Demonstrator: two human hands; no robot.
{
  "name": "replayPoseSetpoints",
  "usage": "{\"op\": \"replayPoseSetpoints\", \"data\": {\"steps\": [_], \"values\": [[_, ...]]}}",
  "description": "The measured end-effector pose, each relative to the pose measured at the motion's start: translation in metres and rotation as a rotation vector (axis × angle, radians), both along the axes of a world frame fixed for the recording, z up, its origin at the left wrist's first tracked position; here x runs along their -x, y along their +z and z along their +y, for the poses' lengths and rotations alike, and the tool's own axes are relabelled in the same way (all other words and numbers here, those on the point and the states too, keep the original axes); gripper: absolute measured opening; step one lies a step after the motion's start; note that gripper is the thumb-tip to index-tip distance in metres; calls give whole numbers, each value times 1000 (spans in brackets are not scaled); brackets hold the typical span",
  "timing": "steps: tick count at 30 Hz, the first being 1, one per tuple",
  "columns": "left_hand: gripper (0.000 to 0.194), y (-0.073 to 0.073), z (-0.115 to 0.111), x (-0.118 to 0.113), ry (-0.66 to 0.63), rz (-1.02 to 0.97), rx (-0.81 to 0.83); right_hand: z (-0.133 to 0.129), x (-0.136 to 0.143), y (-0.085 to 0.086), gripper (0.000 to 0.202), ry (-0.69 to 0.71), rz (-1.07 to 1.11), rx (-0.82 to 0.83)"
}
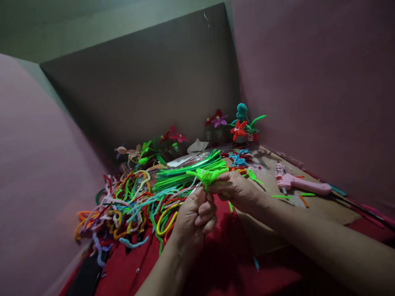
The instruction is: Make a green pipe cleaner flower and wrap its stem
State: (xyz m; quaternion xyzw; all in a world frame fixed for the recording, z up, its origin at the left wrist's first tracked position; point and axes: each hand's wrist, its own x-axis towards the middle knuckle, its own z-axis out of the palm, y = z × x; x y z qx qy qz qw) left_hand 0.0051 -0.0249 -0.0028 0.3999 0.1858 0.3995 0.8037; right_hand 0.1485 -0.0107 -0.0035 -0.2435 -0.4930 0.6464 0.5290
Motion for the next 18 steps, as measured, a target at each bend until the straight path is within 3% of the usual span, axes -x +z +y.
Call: {"op": "replayPoseSetpoints", "data": {"steps": [4,7,9,13,18], "values": [[16,-7,1,2,-97,-90,76,0,1,-2,16,105,4,83],[15,-5,4,0,-52,20,35,1,1,-4,15,54,49,124],[18,-3,5,-5,98,186,-104,1,2,-6,16,-42,83,127],[17,-6,5,-12,520,574,-560,-1,5,-7,22,-230,106,152],[11,-14,2,-9,758,847,-868,-7,11,-10,17,-292,86,65]]}}
